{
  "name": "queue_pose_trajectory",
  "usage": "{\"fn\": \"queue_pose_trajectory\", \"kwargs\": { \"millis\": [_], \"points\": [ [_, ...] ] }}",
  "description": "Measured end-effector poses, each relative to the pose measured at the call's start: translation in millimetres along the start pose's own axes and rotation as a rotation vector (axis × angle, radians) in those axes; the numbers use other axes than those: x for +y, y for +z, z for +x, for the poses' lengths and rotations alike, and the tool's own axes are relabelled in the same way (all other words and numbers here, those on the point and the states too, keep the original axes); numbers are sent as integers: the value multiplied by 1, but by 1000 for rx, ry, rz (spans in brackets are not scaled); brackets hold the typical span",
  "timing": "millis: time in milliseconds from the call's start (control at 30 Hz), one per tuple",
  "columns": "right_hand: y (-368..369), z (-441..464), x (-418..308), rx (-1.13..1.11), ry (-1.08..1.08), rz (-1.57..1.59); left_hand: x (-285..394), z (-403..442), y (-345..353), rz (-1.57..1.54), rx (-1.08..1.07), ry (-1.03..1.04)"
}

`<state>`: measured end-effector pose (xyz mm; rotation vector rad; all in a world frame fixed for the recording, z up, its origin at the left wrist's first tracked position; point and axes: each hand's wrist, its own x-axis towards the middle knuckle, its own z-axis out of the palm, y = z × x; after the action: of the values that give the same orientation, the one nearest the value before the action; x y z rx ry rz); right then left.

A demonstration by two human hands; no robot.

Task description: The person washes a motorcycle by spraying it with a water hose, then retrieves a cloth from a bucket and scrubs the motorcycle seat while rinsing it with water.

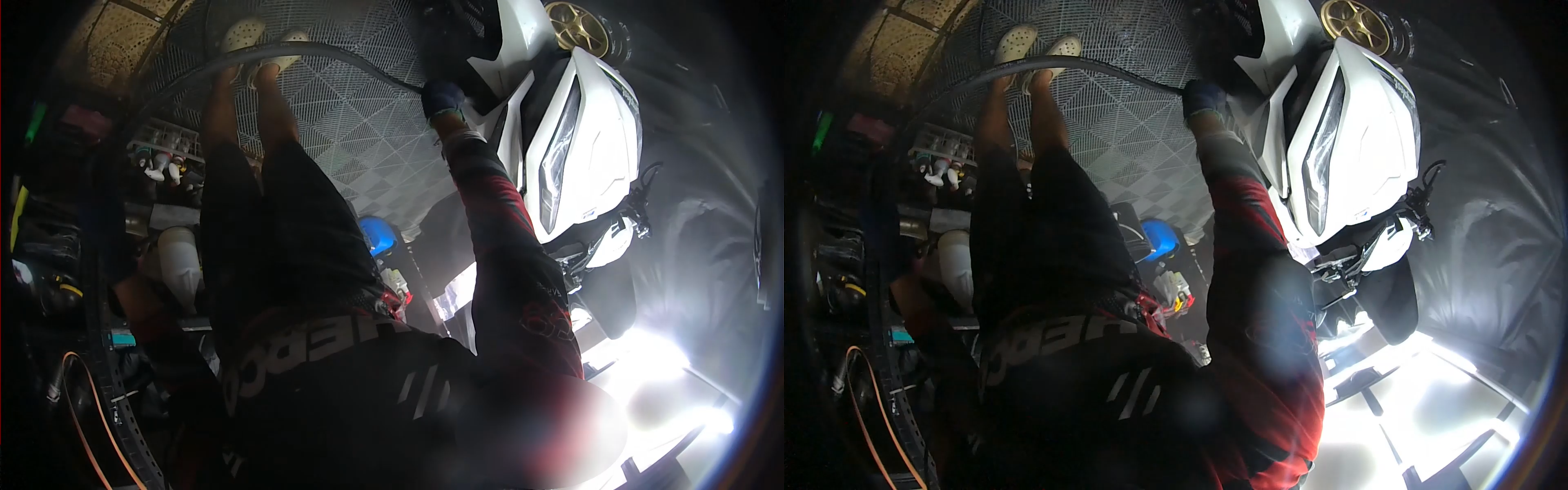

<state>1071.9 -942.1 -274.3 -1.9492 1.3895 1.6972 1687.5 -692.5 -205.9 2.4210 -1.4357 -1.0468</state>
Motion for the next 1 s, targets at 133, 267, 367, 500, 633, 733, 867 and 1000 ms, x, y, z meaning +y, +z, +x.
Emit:
{"fn": "queue_pose_trajectory", "kwargs": {
  "millis": [133,267,367,500,633,733,867,1000],
  "points": [
    [-2,-3,5,30,1,-20,-5,-16,4,122,9,-7],
    [9,-2,13,57,108,-8,-14,-28,8,226,56,41],
    [9,-10,15,114,168,91,-35,-32,16,140,126,123],
    [18,-30,16,140,-23,-44,-30,-40,18,261,61,-1],
    [21,-50,15,409,-169,-97,-25,-44,16,87,38,-309],
    [-17,-78,7,371,-188,39,-66,-79,17,1274,-31,94],
    [-45,-102,-1,254,61,293,-73,-33,-3,720,307,315],
    [-57,-130,-3,371,119,475,-77,14,-11,-63,321,292]
  ]
}}
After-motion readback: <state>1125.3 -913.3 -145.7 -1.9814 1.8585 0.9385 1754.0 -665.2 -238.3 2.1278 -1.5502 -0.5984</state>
